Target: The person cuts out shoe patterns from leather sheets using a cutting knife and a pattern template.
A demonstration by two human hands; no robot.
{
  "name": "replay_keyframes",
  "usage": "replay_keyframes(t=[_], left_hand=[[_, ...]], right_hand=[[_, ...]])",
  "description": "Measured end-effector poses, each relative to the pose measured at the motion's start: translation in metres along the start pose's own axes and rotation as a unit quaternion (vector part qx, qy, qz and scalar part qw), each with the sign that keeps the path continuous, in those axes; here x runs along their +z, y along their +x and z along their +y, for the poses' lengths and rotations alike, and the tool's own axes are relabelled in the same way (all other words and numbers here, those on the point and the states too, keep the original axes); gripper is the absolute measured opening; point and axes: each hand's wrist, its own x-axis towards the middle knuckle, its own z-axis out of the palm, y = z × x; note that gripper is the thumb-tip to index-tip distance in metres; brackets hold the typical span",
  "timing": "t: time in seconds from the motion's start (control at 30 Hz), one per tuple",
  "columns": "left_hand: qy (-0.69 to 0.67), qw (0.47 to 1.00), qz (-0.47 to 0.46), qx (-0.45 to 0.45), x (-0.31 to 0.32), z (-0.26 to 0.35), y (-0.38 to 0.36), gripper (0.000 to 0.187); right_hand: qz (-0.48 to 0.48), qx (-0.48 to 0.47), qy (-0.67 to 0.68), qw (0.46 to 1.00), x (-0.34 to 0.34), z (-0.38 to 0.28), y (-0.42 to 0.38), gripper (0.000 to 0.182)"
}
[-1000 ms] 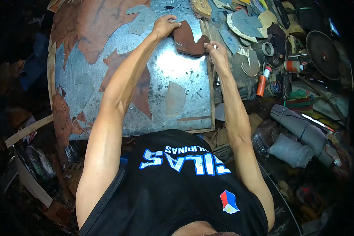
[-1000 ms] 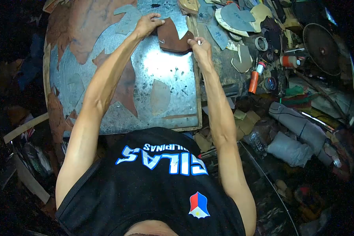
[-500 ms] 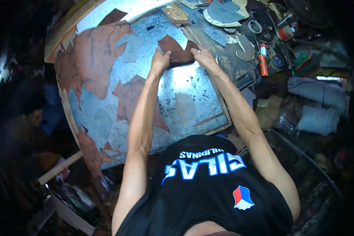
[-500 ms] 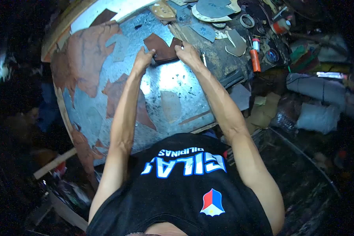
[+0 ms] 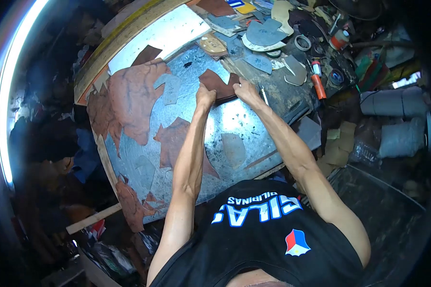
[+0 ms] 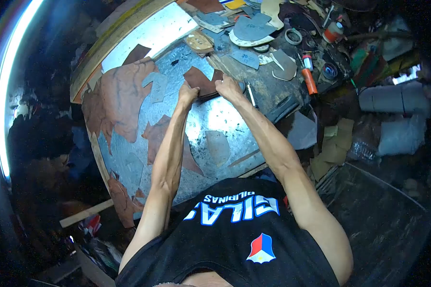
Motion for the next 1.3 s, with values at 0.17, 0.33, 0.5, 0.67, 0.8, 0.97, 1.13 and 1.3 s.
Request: replay_keyframes(t=[0.17, 0.33, 0.5, 0.67, 0.8, 0.97, 1.13, 1.3], left_hand=[[-0.052, 0.997, -0.025, -0.058, -0.009, -0.019, -0.001, 0.086], [-0.119, 0.992, -0.031, 0.002, -0.099, -0.032, -0.058, 0.073], [-0.220, 0.967, -0.031, 0.126, -0.211, 0.034, -0.102, 0.033], [-0.312, 0.938, -0.036, 0.150, -0.252, 0.034, -0.128, 0.034], [-0.258, 0.951, -0.079, 0.154, -0.245, -0.001, -0.166, 0.040], [-0.381, 0.918, -0.026, 0.111, -0.187, -0.070, -0.254, 0.037], [-0.469, 0.882, 0.035, 0.031, -0.145, -0.130, -0.357, 0.031], [-0.553, 0.811, 0.151, -0.116, -0.077, -0.180, -0.446, 0.036]], right_hand=[[0.027, -0.019, 0.039, 0.999, -0.004, 0.002, -0.020, 0.060], [0.026, -0.170, -0.090, 0.981, 0.013, 0.039, -0.114, 0.035], [0.028, -0.212, -0.052, 0.975, 0.041, 0.041, -0.213, 0.025], [0.092, -0.264, -0.128, 0.951, 0.050, 0.043, -0.220, 0.022], [0.104, -0.274, -0.178, 0.939, 0.069, 0.047, -0.223, 0.028], [-0.007, -0.301, -0.127, 0.945, 0.076, 0.058, -0.215, 0.033], [-0.097, -0.394, -0.143, 0.903, 0.094, 0.007, -0.218, 0.032], [-0.273, -0.613, -0.190, 0.717, 0.145, -0.030, -0.235, 0.024]])
